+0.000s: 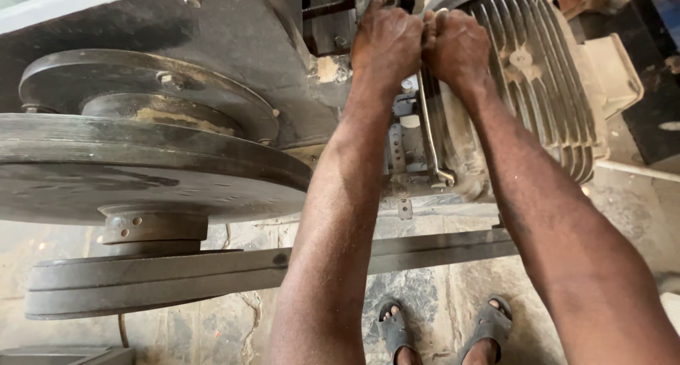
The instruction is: The person adjusts a metal bar inside a machine hopper and then uses a wrench to tighten bolts on the motor mount of a belt-driven machine. The person manipulates the bar with both hands and then uses a wrench to turn the bolts.
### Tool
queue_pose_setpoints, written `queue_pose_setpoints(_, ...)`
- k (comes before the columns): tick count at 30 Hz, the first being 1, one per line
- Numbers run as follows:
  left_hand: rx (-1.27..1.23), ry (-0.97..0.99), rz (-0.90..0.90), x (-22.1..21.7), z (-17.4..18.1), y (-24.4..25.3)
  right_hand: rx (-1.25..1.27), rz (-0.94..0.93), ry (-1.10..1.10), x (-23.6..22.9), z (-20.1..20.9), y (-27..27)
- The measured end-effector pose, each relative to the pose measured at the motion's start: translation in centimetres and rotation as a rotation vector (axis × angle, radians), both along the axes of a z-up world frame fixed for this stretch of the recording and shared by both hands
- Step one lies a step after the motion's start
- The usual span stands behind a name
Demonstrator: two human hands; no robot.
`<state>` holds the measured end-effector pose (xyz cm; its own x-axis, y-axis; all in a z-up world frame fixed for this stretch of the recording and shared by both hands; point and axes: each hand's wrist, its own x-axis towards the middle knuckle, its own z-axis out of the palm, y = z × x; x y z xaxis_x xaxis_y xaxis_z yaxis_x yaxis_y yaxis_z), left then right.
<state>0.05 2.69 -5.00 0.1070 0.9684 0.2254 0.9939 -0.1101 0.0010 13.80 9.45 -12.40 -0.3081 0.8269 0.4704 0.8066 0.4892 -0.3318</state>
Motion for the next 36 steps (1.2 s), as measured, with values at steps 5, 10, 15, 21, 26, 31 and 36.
queue_pose_setpoints(5,-0.019,0.078,0.004,-0.3,0.1,-0.1,0.072,0.014,-0.004,-0.2,0.7,-0.6)
queue_pose_setpoints(10,-0.016,0.05,-0.008,-0.3,0.0,0.0,0.104,0.001,0.025,-0.3,0.6,-0.5)
queue_pose_setpoints(15,-0.015,0.061,0.002,-0.1,0.3,-0.2,0.285,-0.003,-0.005,-0.2,0.4,-0.5)
queue_pose_setpoints(21,-0.064,0.018,0.023,0.1,1.0,-1.0,-0.079,-0.015,0.015,-0.5,1.6,-1.3)
queue_pose_setpoints(26,0.069,0.021,0.0,0.3,1.3,-1.6,0.081,-0.019,0.057,-0.5,2.2,-2.3)
queue_pose_setpoints(31,0.09,-0.023,-0.006,0.3,1.2,-1.6,0.053,-0.021,0.058,-0.4,2.1,-2.3)
queue_pose_setpoints(36,0.1,-0.073,-0.031,0.1,1.1,-1.6,0.035,-0.025,0.061,-0.5,2.2,-2.4)
